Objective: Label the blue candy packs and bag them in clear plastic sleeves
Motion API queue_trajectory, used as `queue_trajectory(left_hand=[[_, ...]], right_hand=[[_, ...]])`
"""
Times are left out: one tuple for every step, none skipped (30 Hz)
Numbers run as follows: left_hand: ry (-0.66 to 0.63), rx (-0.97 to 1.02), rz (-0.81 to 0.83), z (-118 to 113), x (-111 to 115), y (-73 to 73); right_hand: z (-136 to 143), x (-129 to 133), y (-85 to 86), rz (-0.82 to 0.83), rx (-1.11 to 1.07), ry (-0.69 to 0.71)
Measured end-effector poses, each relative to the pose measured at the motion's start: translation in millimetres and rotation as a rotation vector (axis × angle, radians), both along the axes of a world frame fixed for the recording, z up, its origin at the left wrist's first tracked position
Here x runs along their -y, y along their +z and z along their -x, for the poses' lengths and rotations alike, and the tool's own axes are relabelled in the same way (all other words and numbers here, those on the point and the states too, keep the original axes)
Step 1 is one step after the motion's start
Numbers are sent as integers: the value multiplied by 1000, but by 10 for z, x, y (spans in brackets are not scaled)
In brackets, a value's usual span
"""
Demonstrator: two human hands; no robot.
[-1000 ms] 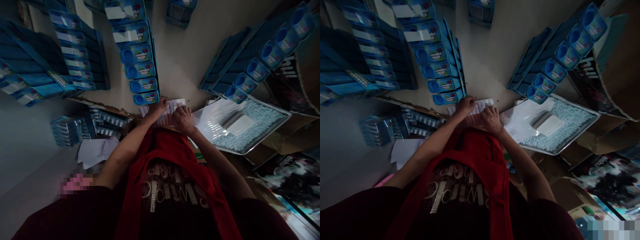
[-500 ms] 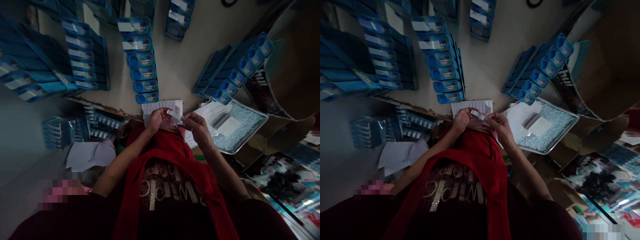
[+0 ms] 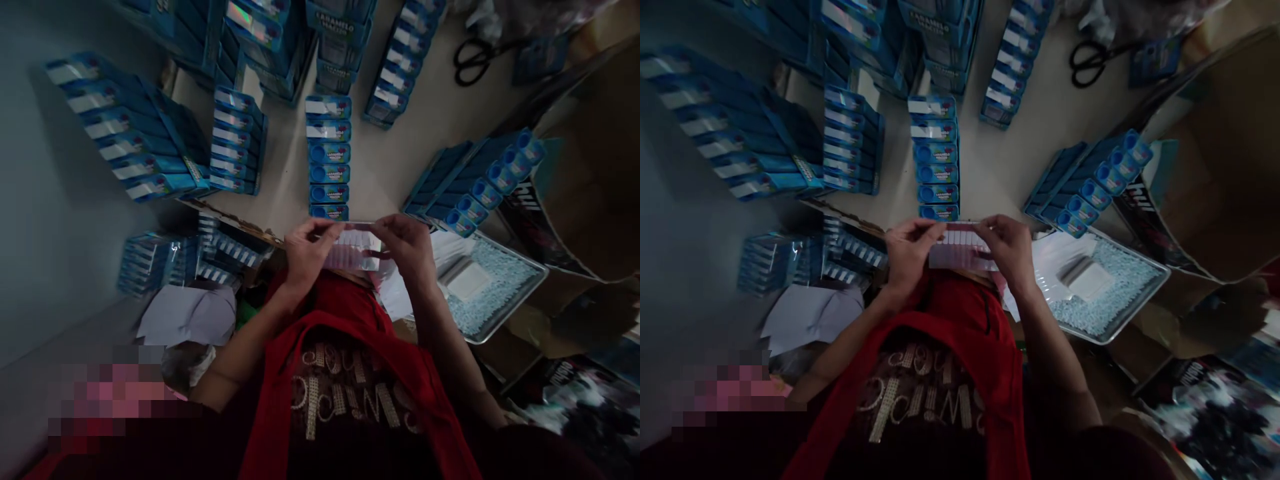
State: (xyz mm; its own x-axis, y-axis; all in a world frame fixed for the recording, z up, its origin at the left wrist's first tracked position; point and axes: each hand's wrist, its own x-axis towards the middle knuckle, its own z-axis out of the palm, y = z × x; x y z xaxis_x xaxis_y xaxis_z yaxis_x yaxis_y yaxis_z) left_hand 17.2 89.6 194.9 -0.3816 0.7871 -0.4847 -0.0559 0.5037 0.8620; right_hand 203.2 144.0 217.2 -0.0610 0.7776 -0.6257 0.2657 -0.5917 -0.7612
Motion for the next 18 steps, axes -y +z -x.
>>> queue_trajectory(left_hand=[[22,-45,-28,110,-127,-16],[42,-84,-55,222,-267,-55],[58,-116,-85,332,-414,-114],[70,-141,-115,436,-560,-189],[76,-159,-142,531,-699,-272],[75,-167,-160,616,-823,-357],[72,-167,-170,687,-928,-438],[66,-159,-171,745,-1012,-511],[60,-146,-165,788,-1074,-572],[54,-130,-155,818,-1115,-621],[50,-113,-143,836,-1138,-657],[49,-100,-130,844,-1148,-681],[52,-90,-120,846,-1148,-696],[57,-81,-111,844,-1144,-704],[63,-75,-105,841,-1138,-707],[69,-70,-100,838,-1133,-709],[73,-67,-98,837,-1131,-712],[74,-62,-96,839,-1131,-717]], right_hand=[[123,-143,-4,-66,10,44],[244,-302,-29,-138,30,92],[358,-470,-75,-218,68,146],[461,-642,-143,-308,126,199],[549,-808,-227,-393,192,254],[621,-961,-321,-465,254,307],[679,-1095,-416,-516,305,350],[723,-1203,-505,-544,348,384],[756,-1285,-582,-554,382,407],[778,-1340,-643,-551,408,422],[794,-1371,-686,-542,429,431],[803,-1383,-713,-534,444,436],[809,-1381,-727,-530,451,438],[814,-1371,-733,-531,450,438],[818,-1357,-736,-538,446,434],[822,-1343,-741,-549,440,428],[827,-1332,-748,-563,435,421],[833,-1326,-761,-580,429,415]])
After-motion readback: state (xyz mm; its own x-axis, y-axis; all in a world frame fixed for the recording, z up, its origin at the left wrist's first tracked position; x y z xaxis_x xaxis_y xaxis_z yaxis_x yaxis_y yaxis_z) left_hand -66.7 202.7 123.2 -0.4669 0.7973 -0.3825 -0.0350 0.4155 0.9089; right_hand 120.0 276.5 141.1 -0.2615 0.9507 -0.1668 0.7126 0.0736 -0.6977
